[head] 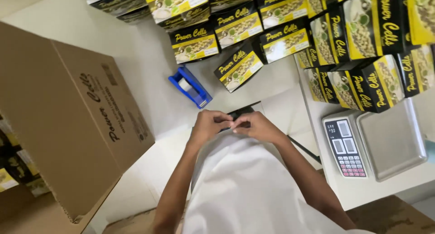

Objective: Packing individual product boxes into larger cardboard cartons and applying tape.

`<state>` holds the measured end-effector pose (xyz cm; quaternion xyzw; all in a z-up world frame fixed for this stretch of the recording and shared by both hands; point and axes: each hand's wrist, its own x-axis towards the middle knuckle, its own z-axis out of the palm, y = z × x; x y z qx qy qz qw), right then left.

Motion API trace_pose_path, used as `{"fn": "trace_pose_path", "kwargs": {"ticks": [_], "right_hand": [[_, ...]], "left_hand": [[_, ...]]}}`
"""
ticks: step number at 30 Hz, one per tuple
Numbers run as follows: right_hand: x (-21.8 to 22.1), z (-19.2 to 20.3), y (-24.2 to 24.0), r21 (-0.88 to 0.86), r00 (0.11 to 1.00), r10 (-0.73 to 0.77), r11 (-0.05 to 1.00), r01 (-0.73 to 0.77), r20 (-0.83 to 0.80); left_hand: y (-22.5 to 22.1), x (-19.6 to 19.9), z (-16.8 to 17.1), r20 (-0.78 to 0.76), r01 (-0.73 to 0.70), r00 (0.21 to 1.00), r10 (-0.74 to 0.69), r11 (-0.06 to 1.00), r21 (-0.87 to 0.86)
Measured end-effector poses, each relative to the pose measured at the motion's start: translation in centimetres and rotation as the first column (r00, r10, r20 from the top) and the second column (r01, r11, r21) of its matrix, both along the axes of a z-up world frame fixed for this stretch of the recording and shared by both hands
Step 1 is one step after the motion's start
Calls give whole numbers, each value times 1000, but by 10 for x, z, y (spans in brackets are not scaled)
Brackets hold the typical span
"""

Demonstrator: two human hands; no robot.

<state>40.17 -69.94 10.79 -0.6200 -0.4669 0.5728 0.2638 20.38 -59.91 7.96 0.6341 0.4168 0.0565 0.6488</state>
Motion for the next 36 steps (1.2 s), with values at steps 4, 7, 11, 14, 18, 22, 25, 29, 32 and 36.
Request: {"fn": "trace_pose_path", "kwargs": {"ticks": [4, 7, 11, 14, 18, 22, 25, 29, 32, 36], "right_hand": [[19, -19, -21, -88, 984, -44, 996, 29, -174], [34, -34, -31, -187, 928, -112, 981, 47, -356], [53, -19, -30, -346, 827, -282, 931, 114, -487], [72, -17, -20, -290, 854, -346, 926, 243, -388], [91, -72, -8, -140, 847, -366, 931, 338, -386], [103, -88, 24, -36, 901, -356, 933, 359, -246], [103, -100, 40, -30, 897, -384, 922, 387, -219], [91, -119, 53, 107, 889, -444, 884, 455, -114], [85, -147, 61, 258, 845, -530, 809, 528, -68], [72, -146, 68, 233, 835, -548, 818, 526, 42]], "left_hand": [[0, 17, 28, 20, 36, 999, -36, 999, 30], [-9, 41, 58, -106, 51, 994, -34, 986, 161], [-16, 64, 60, -54, 3, 998, 10, 970, 243], [-9, 87, 59, -125, 61, 992, -30, 967, 249], [16, 111, 4, -44, -3, 999, 17, 956, 295], [37, 133, -14, -49, -13, 998, 36, 913, 407], [47, 139, -13, -68, -28, 996, 60, 915, 402], [62, 141, -29, -67, -68, 991, 114, 875, 479], [69, 137, -48, -92, -9, 991, 93, 750, 662], [66, 139, -26, -271, 84, 950, 157, 707, 702]]}}
